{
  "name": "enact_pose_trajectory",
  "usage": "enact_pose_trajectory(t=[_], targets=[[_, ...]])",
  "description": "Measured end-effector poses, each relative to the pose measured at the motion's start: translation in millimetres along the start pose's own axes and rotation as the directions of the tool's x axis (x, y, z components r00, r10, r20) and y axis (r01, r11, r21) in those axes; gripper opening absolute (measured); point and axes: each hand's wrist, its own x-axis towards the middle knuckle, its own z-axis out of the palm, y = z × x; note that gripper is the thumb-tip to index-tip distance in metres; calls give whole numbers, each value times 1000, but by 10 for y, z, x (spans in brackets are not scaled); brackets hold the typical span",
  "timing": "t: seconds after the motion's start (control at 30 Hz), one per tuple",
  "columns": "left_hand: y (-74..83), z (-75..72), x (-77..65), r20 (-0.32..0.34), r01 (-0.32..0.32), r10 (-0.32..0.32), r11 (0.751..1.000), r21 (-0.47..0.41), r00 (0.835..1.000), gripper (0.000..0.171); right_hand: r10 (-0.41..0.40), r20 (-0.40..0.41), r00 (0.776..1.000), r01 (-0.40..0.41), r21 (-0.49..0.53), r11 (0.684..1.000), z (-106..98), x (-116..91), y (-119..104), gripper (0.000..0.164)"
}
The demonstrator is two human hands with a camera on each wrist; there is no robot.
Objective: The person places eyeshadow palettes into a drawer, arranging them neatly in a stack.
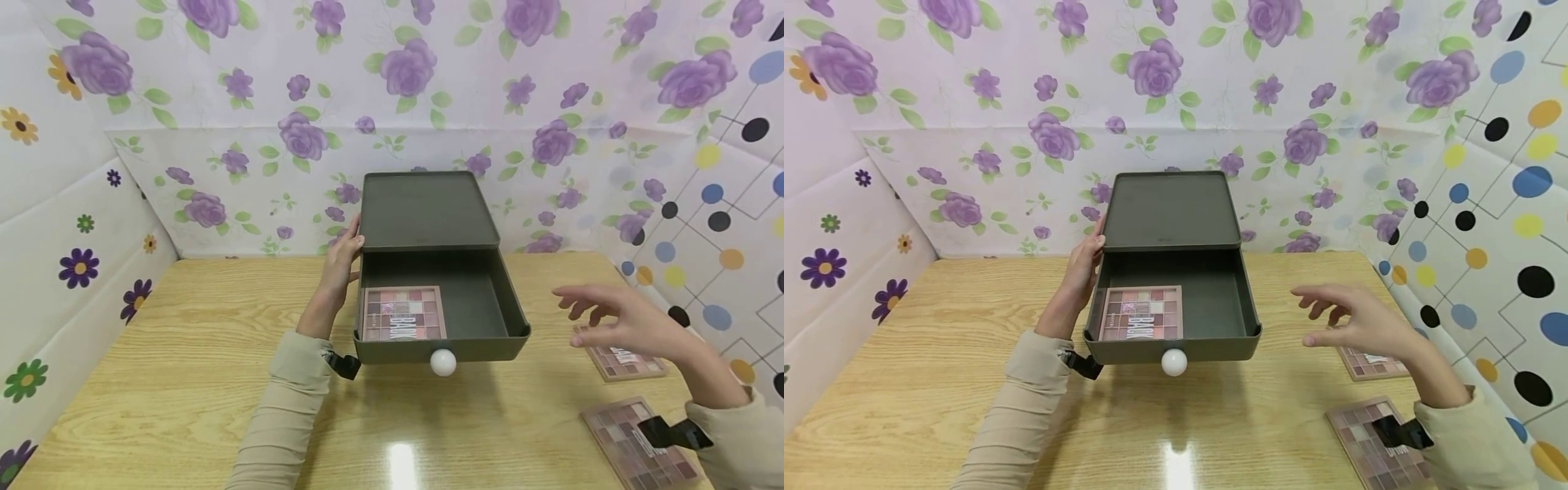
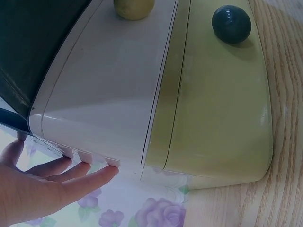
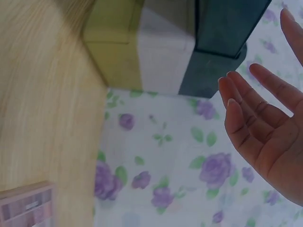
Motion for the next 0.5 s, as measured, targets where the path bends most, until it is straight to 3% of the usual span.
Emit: enact_pose_trajectory(t=[0.5], targets=[[2, -5, -6, -2, 2, -2, 1000, -3, 1000, 66, 161, 31, 987, -160, -5, 987, 0, -502, 590, 64]])
